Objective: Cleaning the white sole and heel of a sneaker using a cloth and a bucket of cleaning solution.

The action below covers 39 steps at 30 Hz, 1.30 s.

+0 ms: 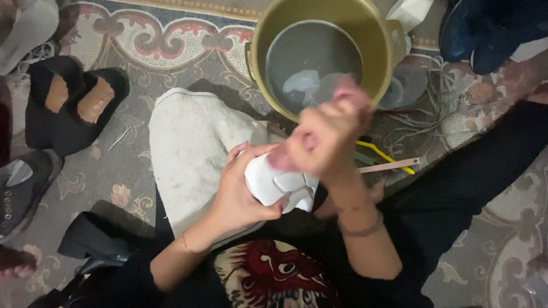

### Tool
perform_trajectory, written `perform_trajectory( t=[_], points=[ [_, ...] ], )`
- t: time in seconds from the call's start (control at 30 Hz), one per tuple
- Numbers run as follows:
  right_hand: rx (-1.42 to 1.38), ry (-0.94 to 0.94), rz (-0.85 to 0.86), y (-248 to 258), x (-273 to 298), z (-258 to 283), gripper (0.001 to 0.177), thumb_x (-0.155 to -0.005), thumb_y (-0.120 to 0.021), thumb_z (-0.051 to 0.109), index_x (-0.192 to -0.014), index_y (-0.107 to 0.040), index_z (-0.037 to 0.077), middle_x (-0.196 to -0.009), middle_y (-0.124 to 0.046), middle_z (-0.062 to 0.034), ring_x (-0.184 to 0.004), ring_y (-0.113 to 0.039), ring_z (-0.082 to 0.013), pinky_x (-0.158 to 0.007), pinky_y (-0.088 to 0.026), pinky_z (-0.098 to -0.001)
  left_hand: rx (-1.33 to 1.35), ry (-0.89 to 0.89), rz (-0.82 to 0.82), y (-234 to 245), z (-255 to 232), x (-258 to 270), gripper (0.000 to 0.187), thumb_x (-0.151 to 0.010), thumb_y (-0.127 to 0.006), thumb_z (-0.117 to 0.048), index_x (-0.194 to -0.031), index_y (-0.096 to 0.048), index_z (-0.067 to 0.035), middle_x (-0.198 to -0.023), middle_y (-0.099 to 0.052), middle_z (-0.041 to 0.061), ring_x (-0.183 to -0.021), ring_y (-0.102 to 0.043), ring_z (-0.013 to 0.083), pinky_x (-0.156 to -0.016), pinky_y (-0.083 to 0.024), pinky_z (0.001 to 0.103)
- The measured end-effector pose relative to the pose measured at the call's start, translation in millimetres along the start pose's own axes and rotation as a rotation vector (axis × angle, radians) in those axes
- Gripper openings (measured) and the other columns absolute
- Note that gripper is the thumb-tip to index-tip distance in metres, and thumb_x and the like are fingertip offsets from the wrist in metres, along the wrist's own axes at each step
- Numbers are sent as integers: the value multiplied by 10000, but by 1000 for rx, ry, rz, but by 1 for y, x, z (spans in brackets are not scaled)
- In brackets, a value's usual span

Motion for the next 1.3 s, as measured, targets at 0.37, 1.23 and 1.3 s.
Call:
perform_trajectory(
  t=[0.37, 1.23, 1.3],
  points=[
    [118, 12, 54, 10, 3, -11, 231, -631, -640, 84, -576, -434, 173, -471, -316, 29, -474, -420, -253, -678, -341, -381, 41, 13, -16, -1, -7, -8, 842, -456, -900, -223, -1240, -649, -43, -1080, -767, 126, -1010, -731, 338, -1115, -303, 574],
    [58, 52, -48, 1, 17, -8, 246, -663, -632, 121, -582, -405, 168, -517, -381, 3, -505, -451, -257, -695, -383, -393, 0, -20, -3, -2, -5, -4, 850, -445, -907, -224, -1237, -644, -65, -1119, -774, 131, -1038, -739, 353, -1104, -315, 568],
    [115, 53, -56, 7, 14, -8, 275, -689, -631, 127, -572, -387, 176, -516, -398, 13, -497, -462, -264, -683, -381, -383, 14, 9, -10, -2, -6, -3, 847, -452, -905, -236, -1243, -652, -70, -1149, -775, 113, -1054, -738, 339, -1099, -313, 560]
  ],
)
Point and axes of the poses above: each hand's wrist, its own x-axis away from the middle knuckle, its own y-axis out of the back of the hand, z = x × y, the point moved 2 cm from there along -x, towards the middle knuckle
